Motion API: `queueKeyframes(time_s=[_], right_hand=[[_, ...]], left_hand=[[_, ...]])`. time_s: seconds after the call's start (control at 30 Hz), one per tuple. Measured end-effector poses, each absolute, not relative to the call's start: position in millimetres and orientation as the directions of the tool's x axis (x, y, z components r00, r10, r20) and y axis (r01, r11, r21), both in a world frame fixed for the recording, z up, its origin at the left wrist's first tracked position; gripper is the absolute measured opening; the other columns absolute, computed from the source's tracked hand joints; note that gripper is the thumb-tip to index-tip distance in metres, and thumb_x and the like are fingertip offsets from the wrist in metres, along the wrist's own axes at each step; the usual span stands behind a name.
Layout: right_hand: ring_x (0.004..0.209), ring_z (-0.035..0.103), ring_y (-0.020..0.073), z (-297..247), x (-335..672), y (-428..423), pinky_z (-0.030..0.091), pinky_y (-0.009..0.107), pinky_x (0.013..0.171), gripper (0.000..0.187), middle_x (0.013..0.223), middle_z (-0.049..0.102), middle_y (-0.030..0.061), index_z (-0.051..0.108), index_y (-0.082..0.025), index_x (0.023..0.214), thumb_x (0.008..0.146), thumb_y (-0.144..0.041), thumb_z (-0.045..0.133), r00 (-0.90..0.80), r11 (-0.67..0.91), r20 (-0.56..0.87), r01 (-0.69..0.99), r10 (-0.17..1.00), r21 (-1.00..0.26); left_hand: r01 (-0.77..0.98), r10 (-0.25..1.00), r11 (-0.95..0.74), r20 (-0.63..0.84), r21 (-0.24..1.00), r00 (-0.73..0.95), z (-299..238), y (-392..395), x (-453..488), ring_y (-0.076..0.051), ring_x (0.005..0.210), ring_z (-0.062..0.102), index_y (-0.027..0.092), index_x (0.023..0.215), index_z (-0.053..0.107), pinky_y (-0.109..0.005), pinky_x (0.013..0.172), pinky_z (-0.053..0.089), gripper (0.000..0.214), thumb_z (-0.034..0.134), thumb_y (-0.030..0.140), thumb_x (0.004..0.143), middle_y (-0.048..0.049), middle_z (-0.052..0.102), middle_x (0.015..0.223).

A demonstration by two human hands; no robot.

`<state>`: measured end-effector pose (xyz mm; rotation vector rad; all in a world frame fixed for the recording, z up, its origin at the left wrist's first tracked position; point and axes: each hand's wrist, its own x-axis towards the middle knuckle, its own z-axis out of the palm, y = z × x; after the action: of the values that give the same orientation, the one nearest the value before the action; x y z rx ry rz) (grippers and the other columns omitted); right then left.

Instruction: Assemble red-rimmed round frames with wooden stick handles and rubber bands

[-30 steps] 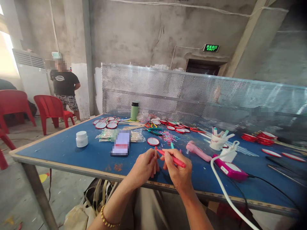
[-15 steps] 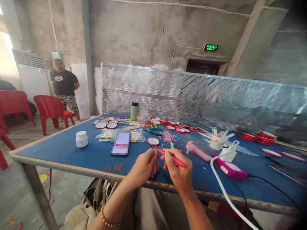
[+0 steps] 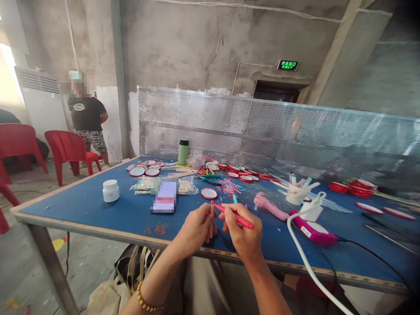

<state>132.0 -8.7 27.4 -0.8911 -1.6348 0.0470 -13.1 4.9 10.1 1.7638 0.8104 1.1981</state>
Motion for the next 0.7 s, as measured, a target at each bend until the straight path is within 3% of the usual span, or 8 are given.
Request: queueKeyframes(time_s=[0.7], right_hand=[[0.046,0.060,0.0102,26.9,132.2,-9.3,0.047,0.020,0.047,0.021,0.067,0.069,0.0000,0.067,-0.018,0.086,0.094,-0.030,0.051,0.005,0.698,0.821,0.523,0.571,-0.489]], left_hand=[[0.048,0.853,-0.442,0.402,0.896,0.333,7.7,5.7,-12.7,-0.008,0.041,0.046,0.019,0.087,0.049,-0.019,0.043,0.036,0.023,0.036,0.035,0.097,0.0023,0.059,0.061]])
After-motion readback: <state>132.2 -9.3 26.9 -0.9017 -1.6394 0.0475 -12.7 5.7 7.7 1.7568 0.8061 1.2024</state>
